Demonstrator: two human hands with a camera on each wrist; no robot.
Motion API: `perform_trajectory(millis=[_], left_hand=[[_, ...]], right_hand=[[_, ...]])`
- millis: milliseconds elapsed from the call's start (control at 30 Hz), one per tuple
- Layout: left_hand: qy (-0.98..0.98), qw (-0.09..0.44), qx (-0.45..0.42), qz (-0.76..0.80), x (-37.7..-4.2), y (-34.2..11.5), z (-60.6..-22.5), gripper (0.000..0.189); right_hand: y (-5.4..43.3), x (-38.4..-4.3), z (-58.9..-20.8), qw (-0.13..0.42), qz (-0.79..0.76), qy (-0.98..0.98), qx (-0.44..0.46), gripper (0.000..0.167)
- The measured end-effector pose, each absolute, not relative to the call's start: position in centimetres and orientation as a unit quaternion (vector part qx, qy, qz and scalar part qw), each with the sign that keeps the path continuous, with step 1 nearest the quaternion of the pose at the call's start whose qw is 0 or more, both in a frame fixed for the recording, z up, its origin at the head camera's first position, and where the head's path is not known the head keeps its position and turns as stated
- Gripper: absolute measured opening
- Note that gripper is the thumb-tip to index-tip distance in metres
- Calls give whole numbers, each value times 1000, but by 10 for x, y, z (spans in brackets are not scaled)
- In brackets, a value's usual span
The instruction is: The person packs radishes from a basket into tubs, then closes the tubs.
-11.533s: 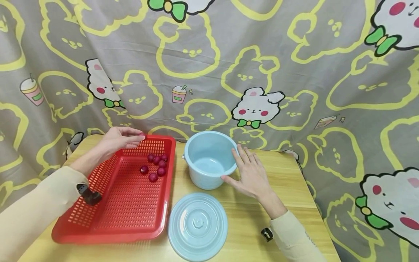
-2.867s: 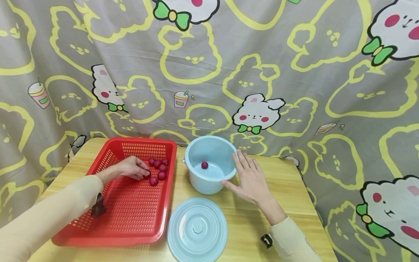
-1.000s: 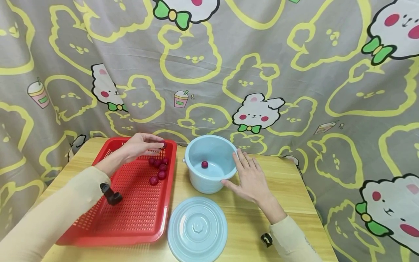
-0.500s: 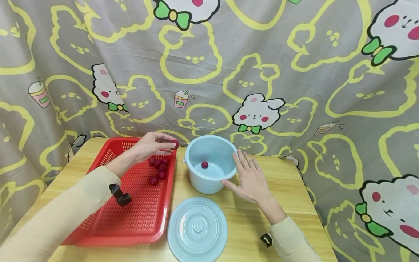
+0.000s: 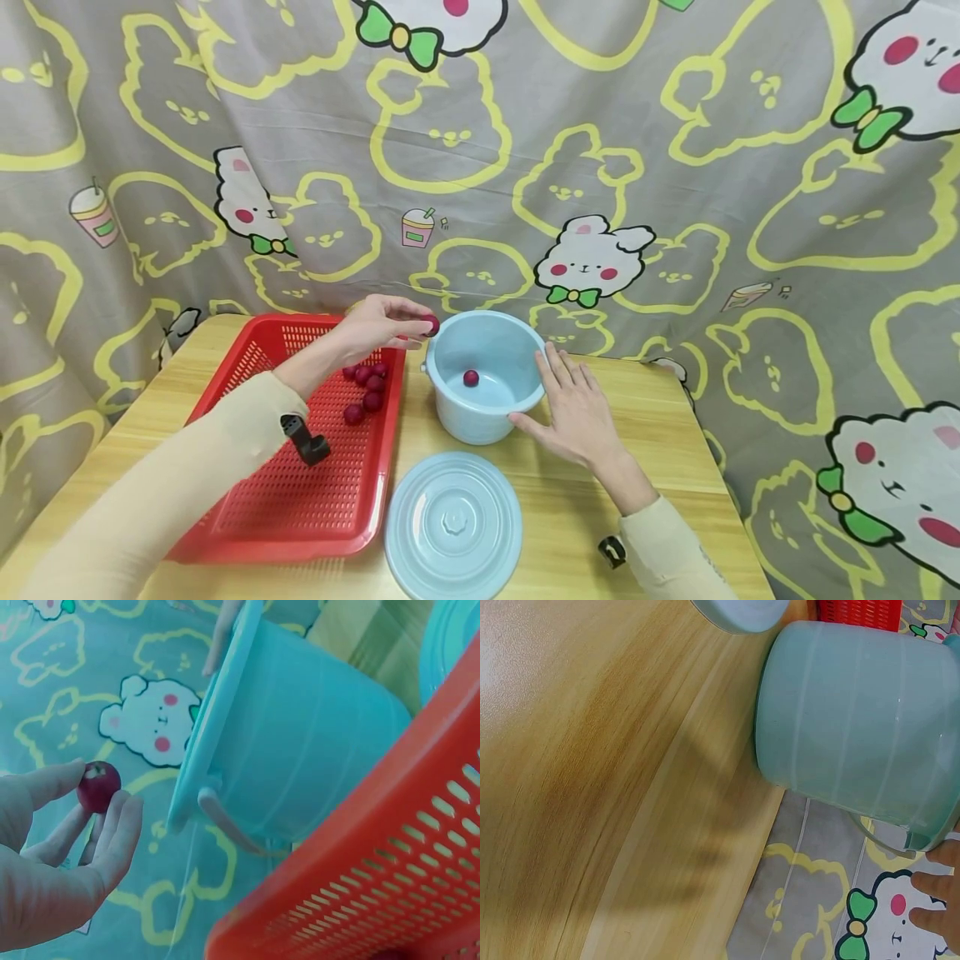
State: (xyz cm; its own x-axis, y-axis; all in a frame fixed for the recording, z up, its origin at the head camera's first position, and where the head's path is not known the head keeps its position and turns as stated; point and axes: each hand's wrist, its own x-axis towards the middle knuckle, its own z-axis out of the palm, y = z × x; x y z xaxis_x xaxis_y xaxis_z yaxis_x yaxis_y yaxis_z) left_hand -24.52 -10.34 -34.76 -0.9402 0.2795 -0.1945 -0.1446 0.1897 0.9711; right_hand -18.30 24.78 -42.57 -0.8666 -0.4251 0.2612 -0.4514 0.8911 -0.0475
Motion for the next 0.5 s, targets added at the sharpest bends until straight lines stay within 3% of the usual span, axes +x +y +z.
perform_trajectory(millis=[500], left_hand=[[749,171,58,638,-247,-73,-345,38]], right_hand=[[248,-183,-425,126,55,-964,229,104]])
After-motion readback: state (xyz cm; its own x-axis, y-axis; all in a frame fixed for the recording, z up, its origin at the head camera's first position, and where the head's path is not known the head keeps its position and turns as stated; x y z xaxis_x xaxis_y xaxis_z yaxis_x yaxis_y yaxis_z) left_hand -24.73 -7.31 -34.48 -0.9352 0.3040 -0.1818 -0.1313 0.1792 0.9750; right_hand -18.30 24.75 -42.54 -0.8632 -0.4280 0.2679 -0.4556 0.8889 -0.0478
